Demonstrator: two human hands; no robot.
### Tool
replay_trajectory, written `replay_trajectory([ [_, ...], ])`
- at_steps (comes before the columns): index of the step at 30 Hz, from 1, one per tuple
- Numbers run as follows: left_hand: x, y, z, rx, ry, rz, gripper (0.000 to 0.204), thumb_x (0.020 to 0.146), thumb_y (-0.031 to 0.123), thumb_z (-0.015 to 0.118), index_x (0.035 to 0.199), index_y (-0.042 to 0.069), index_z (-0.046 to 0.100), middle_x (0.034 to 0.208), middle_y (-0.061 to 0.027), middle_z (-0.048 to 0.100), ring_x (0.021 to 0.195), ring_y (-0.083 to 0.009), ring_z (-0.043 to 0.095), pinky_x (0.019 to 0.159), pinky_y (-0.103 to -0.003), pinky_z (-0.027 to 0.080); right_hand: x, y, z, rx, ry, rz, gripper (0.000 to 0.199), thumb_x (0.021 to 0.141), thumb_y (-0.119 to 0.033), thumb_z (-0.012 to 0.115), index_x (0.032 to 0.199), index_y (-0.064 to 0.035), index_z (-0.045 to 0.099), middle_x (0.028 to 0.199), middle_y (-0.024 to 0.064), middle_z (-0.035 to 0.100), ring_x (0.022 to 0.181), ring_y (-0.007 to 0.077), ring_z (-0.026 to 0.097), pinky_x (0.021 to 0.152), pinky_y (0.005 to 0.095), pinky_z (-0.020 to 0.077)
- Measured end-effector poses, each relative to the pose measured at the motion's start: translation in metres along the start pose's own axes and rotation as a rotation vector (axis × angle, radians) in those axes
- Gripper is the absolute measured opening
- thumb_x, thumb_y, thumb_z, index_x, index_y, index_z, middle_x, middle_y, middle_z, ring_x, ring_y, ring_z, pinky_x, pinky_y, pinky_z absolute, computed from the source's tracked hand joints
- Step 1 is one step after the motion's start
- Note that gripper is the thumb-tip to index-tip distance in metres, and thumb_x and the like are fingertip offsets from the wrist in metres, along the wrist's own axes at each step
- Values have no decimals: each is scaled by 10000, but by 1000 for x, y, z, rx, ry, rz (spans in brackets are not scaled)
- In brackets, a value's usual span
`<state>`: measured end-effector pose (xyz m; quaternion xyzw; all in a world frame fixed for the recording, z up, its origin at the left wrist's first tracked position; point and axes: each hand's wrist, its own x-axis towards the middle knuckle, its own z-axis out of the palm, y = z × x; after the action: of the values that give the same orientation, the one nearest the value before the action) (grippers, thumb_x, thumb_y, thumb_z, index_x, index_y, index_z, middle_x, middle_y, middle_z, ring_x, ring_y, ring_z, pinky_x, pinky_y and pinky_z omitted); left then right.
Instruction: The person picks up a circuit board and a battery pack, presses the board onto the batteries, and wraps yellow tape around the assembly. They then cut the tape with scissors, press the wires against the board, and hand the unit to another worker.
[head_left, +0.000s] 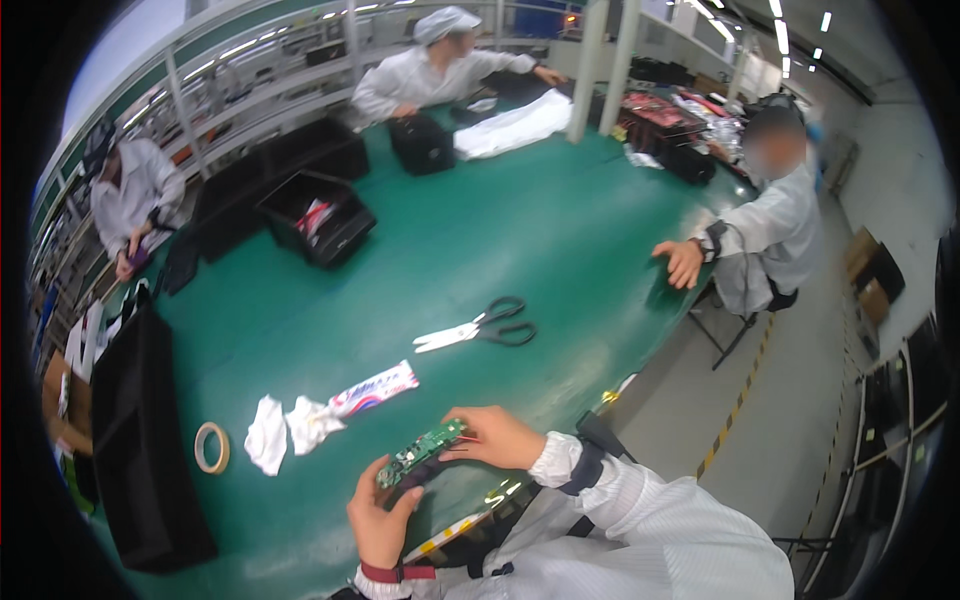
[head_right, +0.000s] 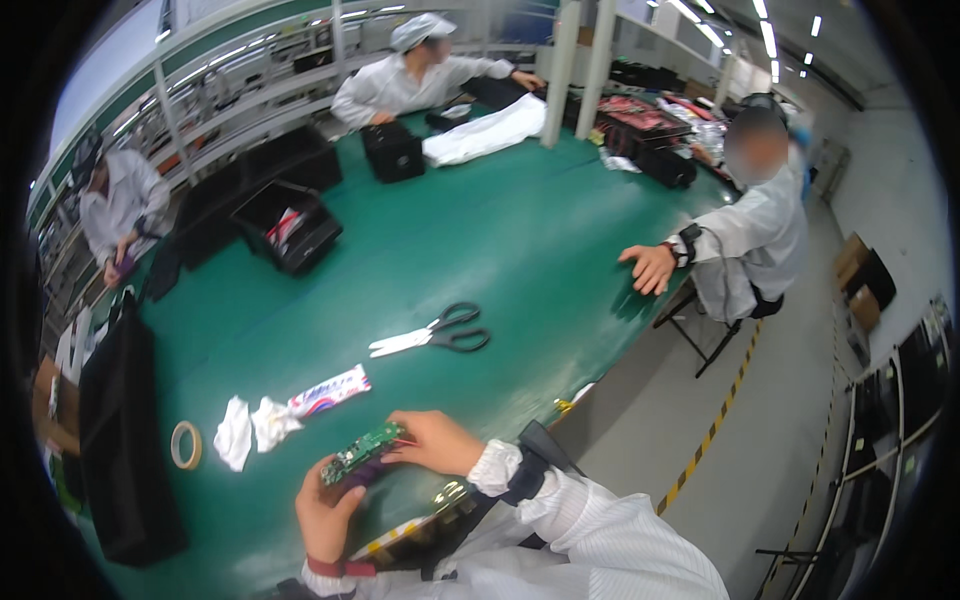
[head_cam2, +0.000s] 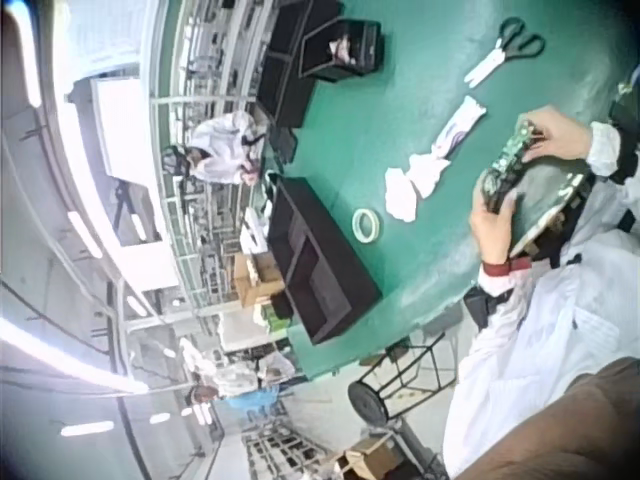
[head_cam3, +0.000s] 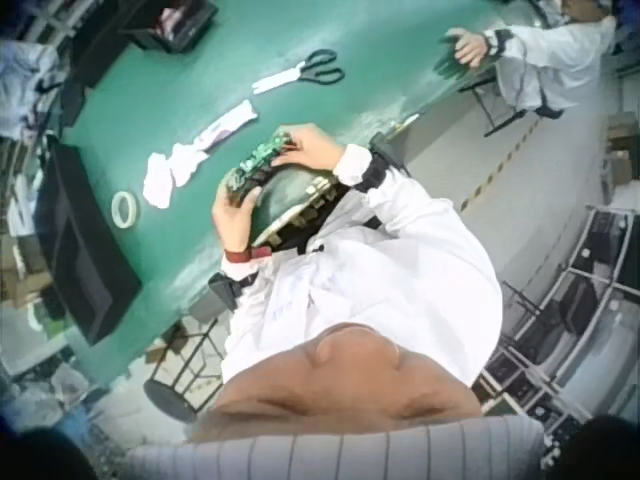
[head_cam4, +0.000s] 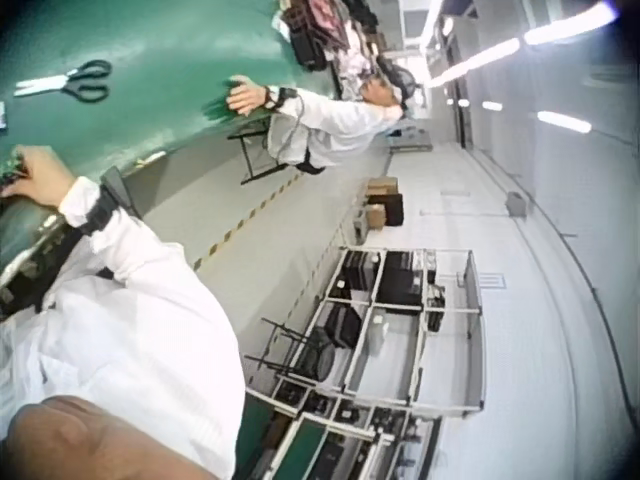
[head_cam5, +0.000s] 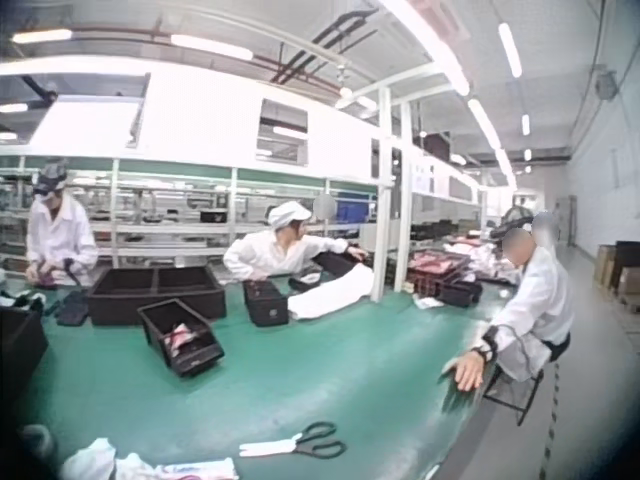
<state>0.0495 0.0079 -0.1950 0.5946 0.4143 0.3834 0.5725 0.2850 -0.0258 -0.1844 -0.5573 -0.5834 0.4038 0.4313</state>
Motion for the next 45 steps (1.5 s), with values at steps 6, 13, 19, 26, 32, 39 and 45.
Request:
replay_trajectory([
  [6,9,-6,1,-21,94,64,408,787,-27,725,1179,-20,614,1031,-106,648,860,-179,649,771,-305,533,-58,42,-116,-138,492,107,334,809,-108,812,1078,-8,641,1024,47,696,875,94,621,793,249,512],
  [13,8,6,2,-92,123,67,190,940,119,664,1073,-17,653,955,-94,699,857,-134,655,800,-260,507,-62,111,-238,-367,1310,116,312,803,-215,801,960,-12,623,635,58,610,542,120,575,500,301,444],
  [19,-8,-4,-17,-51,50,-27,300,925,-7,641,1220,-17,589,1160,-86,659,1055,-151,615,935,-277,475,-45,165,-339,-660,1612,73,370,788,-238,806,1015,-18,612,896,205,690,862,398,672,746,442,507],
  [26,-9,7,-40,-17,155,50,268,922,-8,649,1188,-15,614,1135,-75,662,1034,-137,610,936,-275,468,-46,210,-368,-674,1768,5,431,728,-185,834,1054,-12,611,925,228,690,880,426,663,776,488,502],
  [32,17,22,-33,-11,83,67,240,937,1,631,1176,-17,612,1140,-67,653,1030,-132,604,919,-270,470,-31,210,-365,-501,1732,-10,340,717,-89,820,971,3,614,883,213,700,817,398,682,743,443,522],
  [39,10,16,-31,92,56,74,264,926,15,657,1185,-13,613,1122,-62,655,1009,-136,607,905,-274,473,-23,205,-360,-449,1740,3,367,710,-73,815,1027,-10,643,884,209,698,812,401,669,743,478,508],
  [45,16,12,-49,153,70,71,281,932,16,646,1205,-35,603,1130,-83,655,1020,-153,612,924,-289,481,-23,202,-362,-498,1672,214,634,740,-203,828,1301,-85,556,1146,146,677,1090,329,603,925,430,477],
])
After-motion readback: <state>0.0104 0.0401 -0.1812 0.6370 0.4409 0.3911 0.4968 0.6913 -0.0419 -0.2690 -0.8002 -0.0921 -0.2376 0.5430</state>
